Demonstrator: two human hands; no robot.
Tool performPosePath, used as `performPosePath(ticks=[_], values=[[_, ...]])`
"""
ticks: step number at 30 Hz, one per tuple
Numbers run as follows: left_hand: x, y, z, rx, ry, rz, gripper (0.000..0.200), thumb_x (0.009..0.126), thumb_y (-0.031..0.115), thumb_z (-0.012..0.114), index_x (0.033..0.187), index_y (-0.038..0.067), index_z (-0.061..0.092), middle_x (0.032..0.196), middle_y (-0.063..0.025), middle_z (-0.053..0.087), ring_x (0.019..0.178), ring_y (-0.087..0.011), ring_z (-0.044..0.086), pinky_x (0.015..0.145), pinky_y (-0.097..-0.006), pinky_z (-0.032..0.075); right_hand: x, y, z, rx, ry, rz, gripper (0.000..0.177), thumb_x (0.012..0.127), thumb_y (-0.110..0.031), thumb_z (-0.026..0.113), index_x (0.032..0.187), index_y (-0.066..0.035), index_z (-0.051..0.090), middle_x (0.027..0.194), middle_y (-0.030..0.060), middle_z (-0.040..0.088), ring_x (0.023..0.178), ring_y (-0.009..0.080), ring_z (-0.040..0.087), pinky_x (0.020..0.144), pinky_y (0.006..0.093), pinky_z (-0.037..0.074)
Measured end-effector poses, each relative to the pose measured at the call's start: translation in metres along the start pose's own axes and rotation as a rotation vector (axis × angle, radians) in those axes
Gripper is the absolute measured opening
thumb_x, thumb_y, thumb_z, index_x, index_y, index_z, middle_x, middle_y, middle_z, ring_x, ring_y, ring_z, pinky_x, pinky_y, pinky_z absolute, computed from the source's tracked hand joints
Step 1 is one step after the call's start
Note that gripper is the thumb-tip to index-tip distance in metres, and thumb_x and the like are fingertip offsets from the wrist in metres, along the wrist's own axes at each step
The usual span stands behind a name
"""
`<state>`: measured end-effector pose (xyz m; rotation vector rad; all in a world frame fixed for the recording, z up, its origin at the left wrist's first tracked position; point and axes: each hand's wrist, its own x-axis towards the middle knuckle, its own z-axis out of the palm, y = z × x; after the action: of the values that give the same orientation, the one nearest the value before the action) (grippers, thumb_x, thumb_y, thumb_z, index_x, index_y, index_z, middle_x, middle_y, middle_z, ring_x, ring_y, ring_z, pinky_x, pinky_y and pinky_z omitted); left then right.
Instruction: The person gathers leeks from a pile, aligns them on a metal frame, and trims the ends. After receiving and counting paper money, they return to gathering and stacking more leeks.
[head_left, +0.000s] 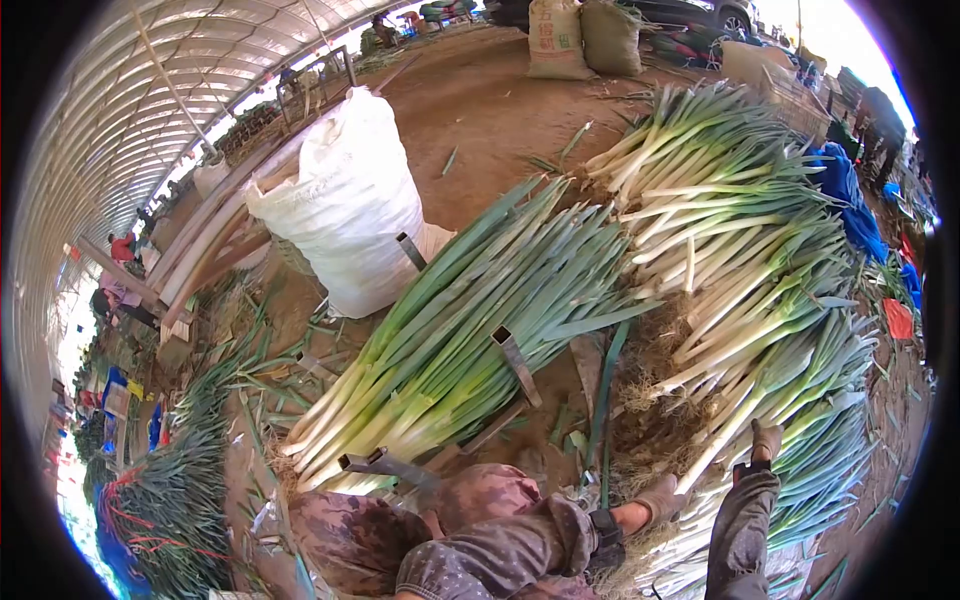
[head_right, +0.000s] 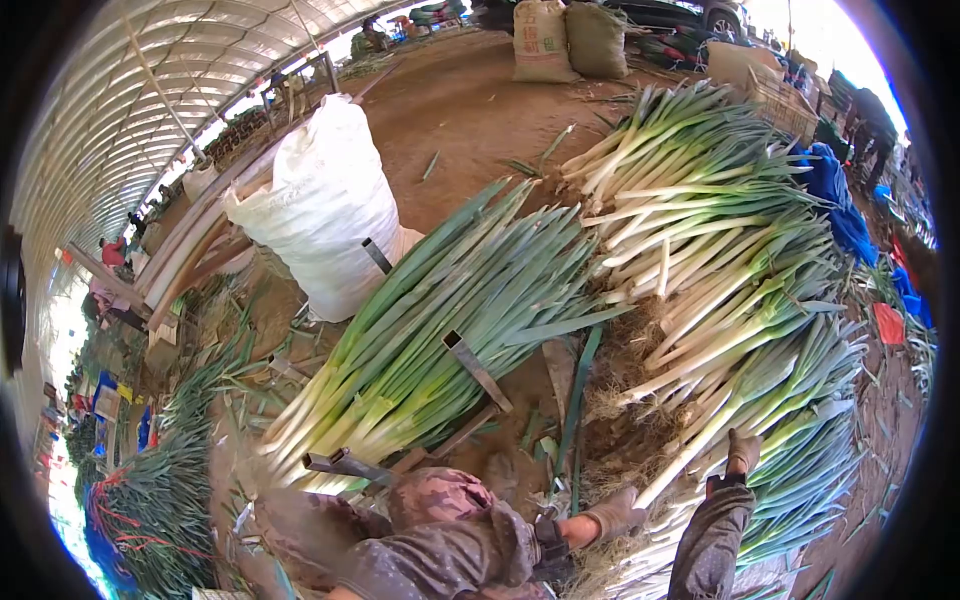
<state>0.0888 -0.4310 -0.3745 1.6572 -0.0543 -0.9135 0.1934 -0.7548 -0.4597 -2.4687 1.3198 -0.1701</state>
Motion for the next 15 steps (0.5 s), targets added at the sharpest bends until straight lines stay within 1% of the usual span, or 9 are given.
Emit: performPosePath(ticks=[3, 6, 9, 12, 13, 14, 15], values=[[0.0, 0.007, -0.001, 0.075, -0.004, -0.017, 0.039, 0.085, 0.033, 0.07, 0.106, 0.002, 0.06, 0.083, -0.017, 0.068, 0.073, -0.0296, 0.067, 0.068, -0.0436, 0.051, 0.038, 0.026, 0.015, 0.187, -0.228, 0.027, 0.073, 0.07, -0.043, 0.087, 0.108, 0.015, 0.065, 0.102, 0.0305, 0.07, 0.099, 0.0401, 0.069, 0.087, 0.0436, 0.051], [0.003, 0.007, 0.005, 0.11, 0.032, -0.033, 0.041, 0.084, 0.037, 0.071, 0.104, 0.003, 0.062, 0.085, -0.017, 0.069, 0.076, -0.0304, 0.068, 0.069, -0.0448, 0.051, 0.057, 0.039, 0.032, 0.179, -0.193, 0.034, 0.075, 0.067, -0.043, 0.089, 0.106, 0.017, 0.066, 0.097, 0.0286, 0.071, 0.092, 0.0359, 0.069, 0.083, 0.0428, 0.05], [0.011, -0.001, 0.011, 0.151, 0.067, -0.024, 0.042, 0.084, 0.04, 0.072, 0.104, 0.004, 0.063, 0.088, -0.0181, 0.07, 0.079, -0.0324, 0.069, 0.071, -0.0461, 0.052, 0.066, 0.047, 0.039, 0.323, -0.272, 0.022, 0.063, 0.069, -0.042, 0.087, 0.093, 0.013, 0.069, 0.083, 0.0206, 0.071, 0.079, 0.0313, 0.067, 0.078, 0.0409, 0.051], [0.013, 0.001, 0.014, 0.226, 0.079, -0.04, 0.042, 0.084, 0.04, 0.071, 0.107, 0.005, 0.063, 0.092, -0.0203, 0.07, 0.083, -0.0361, 0.069, 0.072, -0.0473, 0.051, 0.057, 0.046, 0.027, 0.48, -0.315, 0.034, 0.052, 0.072, -0.042, 0.083, 0.078, 0.007, 0.068, 0.068, 0.0106, 0.064, 0.066, 0.0265, 0.06, 0.069, 0.0373, 0.049], [0.005, 0.015, 0.006, 0.237, 0.073, -0.055, 0.043, 0.085, 0.04, 0.071, 0.108, 0.006, 0.062, 0.094, -0.0211, 0.07, 0.084, -0.0374, 0.069, 0.073, -0.0477, 0.051, 0.065, 0.059, 0.034, 0.598, -0.411, 0.031, 0.04, 0.08, -0.039, 0.076, 0.08, 0.0, 0.066, 0.071, 0.0043, 0.06, 0.065, 0.0217, 0.057, 0.068, 0.0332, 0.049], [-0.001, 0.024, 0.002, 0.245, 0.068, -0.069, 0.043, 0.085, 0.039, 0.071, 0.11, 0.006, 0.061, 0.095, -0.0219, 0.069, 0.086, -0.0386, 0.069, 0.074, -0.0481, 0.051, 0.061, 0.067, 0.032, 0.9, -0.482, 0.026, 0.039, 0.082, -0.039, 0.074, 0.089, -0.001, 0.067, 0.08, 0.0045, 0.062, 0.072, 0.0209, 0.058, 0.073, 0.0333, 0.049], [0.002, 0.019, 0.0, 0.293, 0.101, -0.038, 0.044, 0.085, 0.037, 0.071, 0.113, 0.006, 0.06, 0.098, -0.0235, 0.069, 0.088, -0.0417, 0.068, 0.075, -0.0489, 0.051, 0.05, 0.068, 0.025, 1.205, -0.55, 0.017, 0.04, 0.085, -0.038, 0.072, 0.098, -0.001, 0.068, 0.088, 0.0047, 0.064, 0.079, 0.0202, 0.059, 0.078, 0.0333, 0.049]])
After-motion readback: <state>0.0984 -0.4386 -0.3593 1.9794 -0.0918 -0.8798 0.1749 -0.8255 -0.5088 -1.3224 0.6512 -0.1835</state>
